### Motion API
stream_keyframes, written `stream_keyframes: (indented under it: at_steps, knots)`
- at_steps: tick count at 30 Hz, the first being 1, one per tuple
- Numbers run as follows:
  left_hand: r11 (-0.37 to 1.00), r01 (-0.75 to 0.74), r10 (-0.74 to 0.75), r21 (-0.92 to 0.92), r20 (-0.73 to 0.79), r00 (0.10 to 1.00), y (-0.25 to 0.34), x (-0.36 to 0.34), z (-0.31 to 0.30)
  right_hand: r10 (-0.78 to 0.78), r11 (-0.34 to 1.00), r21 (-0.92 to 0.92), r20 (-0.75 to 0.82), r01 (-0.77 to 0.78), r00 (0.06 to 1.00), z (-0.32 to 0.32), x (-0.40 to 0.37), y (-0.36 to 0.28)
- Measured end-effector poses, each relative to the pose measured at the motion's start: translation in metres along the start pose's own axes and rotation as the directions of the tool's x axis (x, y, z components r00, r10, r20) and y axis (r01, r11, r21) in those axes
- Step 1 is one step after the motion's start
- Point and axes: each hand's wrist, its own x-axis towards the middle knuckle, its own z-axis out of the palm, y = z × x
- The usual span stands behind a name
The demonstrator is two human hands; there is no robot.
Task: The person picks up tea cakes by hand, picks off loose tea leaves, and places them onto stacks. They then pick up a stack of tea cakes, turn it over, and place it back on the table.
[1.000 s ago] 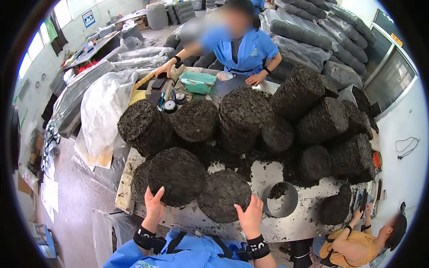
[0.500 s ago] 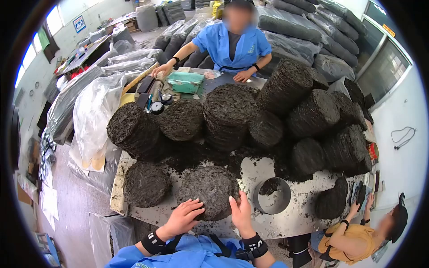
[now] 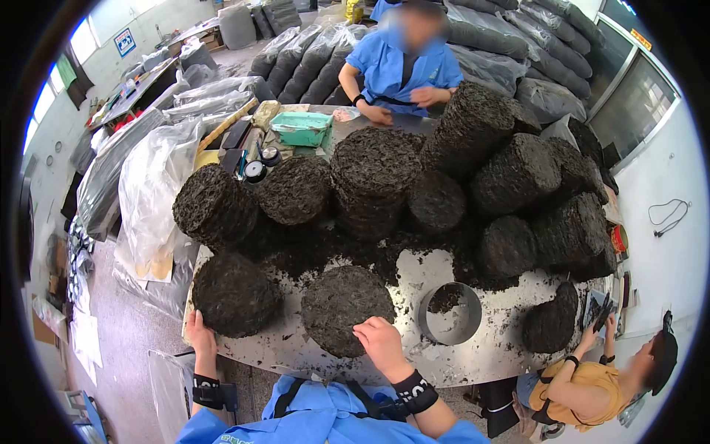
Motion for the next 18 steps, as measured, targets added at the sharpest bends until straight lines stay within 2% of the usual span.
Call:
stream_keyframes:
  at_steps: [1,2,3,4,6,7,8,9,11,13,14,16,18]
  knots:
    - [1.000,-0.003,0.003,0.001,-0.001,1.000,-0.010,0.006,-0.011,-0.021,1.000,0.000,0.030,0.021,0.999,0.002,0.002,0.002]
    - [0.903,-0.226,0.273,0.366,-0.081,0.959,-0.020,0.011,-0.020,-0.040,0.999,0.000,0.060,0.040,0.997,0.004,0.003,0.003]
    - [0.634,-0.357,0.532,0.686,-0.052,0.845,-0.023,0.014,-0.024,-0.040,0.999,0.002,0.059,0.040,0.997,0.007,0.004,0.005]
    - [0.632,-0.360,0.535,0.686,-0.051,0.843,-0.011,0.006,-0.015,-0.060,0.998,0.007,0.078,0.060,0.995,0.010,0.006,0.007]
    - [0.275,-0.488,0.530,0.828,0.293,0.796,0.026,-0.034,0.034,-0.082,0.997,0.008,0.097,0.081,0.992,0.011,0.009,0.007]
    - [0.466,-0.543,0.453,0.698,0.339,0.825,0.030,-0.048,0.056,-0.087,0.994,-0.053,0.165,0.097,0.982,0.010,0.012,0.006]
    - [0.518,-0.579,0.379,0.630,0.439,0.815,0.032,-0.063,0.076,-0.088,0.987,-0.111,0.234,0.116,0.968,0.009,0.013,0.005]
    - [0.531,-0.634,0.377,0.563,0.513,0.771,0.034,-0.083,0.103,-0.087,0.987,-0.112,0.237,0.116,0.967,0.010,0.013,0.004]
    - [0.491,-0.785,0.266,0.378,0.793,0.548,0.026,-0.105,0.133,-0.084,0.979,-0.159,0.267,0.130,0.960,0.011,0.015,0.005]
    - [0.528,-0.830,0.187,0.181,0.928,0.321,0.019,-0.127,0.165,-0.118,0.985,-0.095,0.246,0.145,0.962,0.013,0.011,0.016]
    - [0.514,-0.845,0.080,0.150,0.972,0.222,0.015,-0.131,0.176,-0.153,0.986,-0.025,0.224,0.162,0.963,0.013,0.011,0.020]
    - [0.441,-0.878,-0.022,0.184,0.981,0.194,0.003,-0.141,0.188,-0.162,0.986,0.005,0.233,0.165,0.959,0.010,0.011,0.023]
    - [0.394,-0.899,-0.044,0.190,0.981,0.188,-0.007,-0.145,0.188,-0.149,0.989,0.031,0.224,0.146,0.963,0.008,0.010,0.025]
